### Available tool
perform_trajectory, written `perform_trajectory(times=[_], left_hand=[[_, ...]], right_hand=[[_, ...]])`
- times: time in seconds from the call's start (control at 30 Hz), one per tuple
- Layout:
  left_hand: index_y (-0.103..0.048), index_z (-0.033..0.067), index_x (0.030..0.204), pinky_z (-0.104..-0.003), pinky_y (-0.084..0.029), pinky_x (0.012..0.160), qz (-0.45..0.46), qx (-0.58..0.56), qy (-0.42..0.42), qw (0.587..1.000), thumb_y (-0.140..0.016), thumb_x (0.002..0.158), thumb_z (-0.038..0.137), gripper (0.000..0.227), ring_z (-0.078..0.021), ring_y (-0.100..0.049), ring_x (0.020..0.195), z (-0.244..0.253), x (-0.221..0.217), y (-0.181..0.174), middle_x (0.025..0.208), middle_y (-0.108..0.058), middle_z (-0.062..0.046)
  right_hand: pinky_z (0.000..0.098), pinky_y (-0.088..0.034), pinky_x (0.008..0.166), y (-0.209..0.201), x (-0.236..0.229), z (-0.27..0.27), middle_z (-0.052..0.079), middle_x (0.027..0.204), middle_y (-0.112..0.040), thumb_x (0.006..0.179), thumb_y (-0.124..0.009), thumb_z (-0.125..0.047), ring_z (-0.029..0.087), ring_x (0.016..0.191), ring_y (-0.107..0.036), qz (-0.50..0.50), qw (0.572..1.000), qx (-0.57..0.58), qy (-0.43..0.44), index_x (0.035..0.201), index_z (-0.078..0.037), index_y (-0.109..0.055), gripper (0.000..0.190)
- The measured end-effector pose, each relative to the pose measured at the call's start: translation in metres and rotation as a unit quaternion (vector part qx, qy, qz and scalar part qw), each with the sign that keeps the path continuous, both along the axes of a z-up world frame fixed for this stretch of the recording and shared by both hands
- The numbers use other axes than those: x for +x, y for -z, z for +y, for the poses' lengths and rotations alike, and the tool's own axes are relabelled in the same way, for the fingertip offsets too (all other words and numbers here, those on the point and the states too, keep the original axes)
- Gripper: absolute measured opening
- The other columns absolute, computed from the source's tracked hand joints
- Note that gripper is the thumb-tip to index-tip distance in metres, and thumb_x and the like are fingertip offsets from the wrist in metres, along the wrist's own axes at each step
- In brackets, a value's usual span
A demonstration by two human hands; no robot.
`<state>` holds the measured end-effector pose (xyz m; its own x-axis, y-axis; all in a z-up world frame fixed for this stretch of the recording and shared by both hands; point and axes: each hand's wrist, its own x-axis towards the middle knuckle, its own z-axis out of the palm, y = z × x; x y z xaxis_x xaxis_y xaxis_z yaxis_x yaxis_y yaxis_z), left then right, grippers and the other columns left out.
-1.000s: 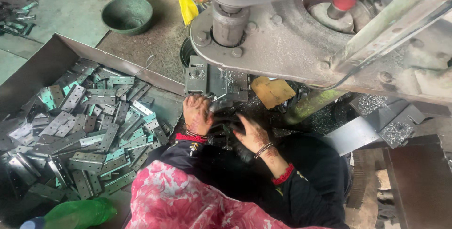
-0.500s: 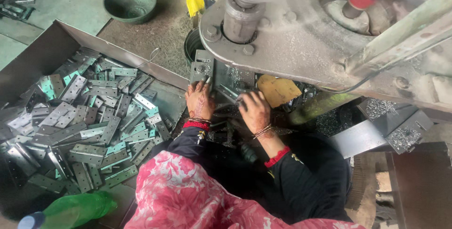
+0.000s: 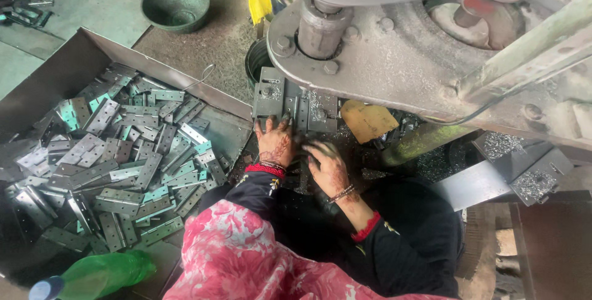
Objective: The person operates a hydraulic press machine to process metal brackets. They repeatedly pick up brackets from a bin, place them into the machine's die, activate the press, and then remove the processed pieces.
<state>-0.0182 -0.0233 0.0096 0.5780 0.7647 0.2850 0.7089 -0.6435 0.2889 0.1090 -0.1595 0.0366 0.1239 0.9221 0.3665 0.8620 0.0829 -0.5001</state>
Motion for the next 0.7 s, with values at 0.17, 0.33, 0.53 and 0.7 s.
perform_trajectory(times=[0.17, 0.33, 0.53, 0.7], left_hand=[[-0.068, 0.0159, 0.13, -0.072, -0.008, 0.119, 0.047, -0.004, -0.036, 0.998, -0.055, 0.095, 0.027, 0.039, -0.0377, -0.043, 0.141, 0.002, 0.017, 0.002, 0.146, -0.058, -0.005], [-0.071, 0.014, 0.126, -0.071, -0.007, 0.12, 0.047, -0.02, -0.045, 0.998, -0.056, 0.093, 0.024, 0.038, -0.0368, -0.042, 0.142, 0.005, 0.02, 0.001, 0.145, -0.059, -0.005], [-0.068, 0.0135, 0.132, -0.073, -0.008, 0.119, 0.017, 0.025, -0.033, 0.999, -0.056, 0.09, 0.019, 0.044, -0.0364, -0.041, 0.141, 0.005, 0.012, 0.004, 0.144, -0.06, -0.003], [-0.067, 0.0174, 0.133, -0.072, -0.007, 0.119, 0.038, -0.024, -0.045, 0.998, -0.055, 0.091, 0.02, 0.043, -0.0373, -0.037, 0.146, 0.015, 0.019, 0.015, 0.149, -0.057, -0.002]], right_hand=[[0.0448, -0.05, 0.1, 0.008, -0.001, -0.051, 0.013, 0.13, -0.063, 0.083, -0.075, -0.021, 0.037, 0.12, -0.058, -0.035, 0.986, -0.163, 0.004, 0.132, -0.009, -0.06, 0.052], [0.0477, -0.053, 0.096, 0.056, -0.016, -0.085, 0.016, 0.141, -0.054, 0.083, -0.074, -0.025, 0.039, 0.119, -0.06, -0.04, 0.944, -0.325, 0.04, 0.148, -0.02, -0.044, 0.073], [0.048, -0.055, 0.093, 0.068, -0.019, -0.093, 0.017, 0.141, -0.053, 0.082, -0.072, -0.022, 0.039, 0.116, -0.062, -0.003, 0.931, -0.362, 0.039, 0.154, -0.026, -0.038, 0.08], [0.0466, -0.055, 0.094, 0.049, -0.002, -0.081, 0.016, 0.132, -0.061, 0.084, -0.073, -0.027, 0.038, 0.113, -0.065, -0.051, 0.945, -0.323, 0.019, 0.146, -0.02, -0.048, 0.067]])
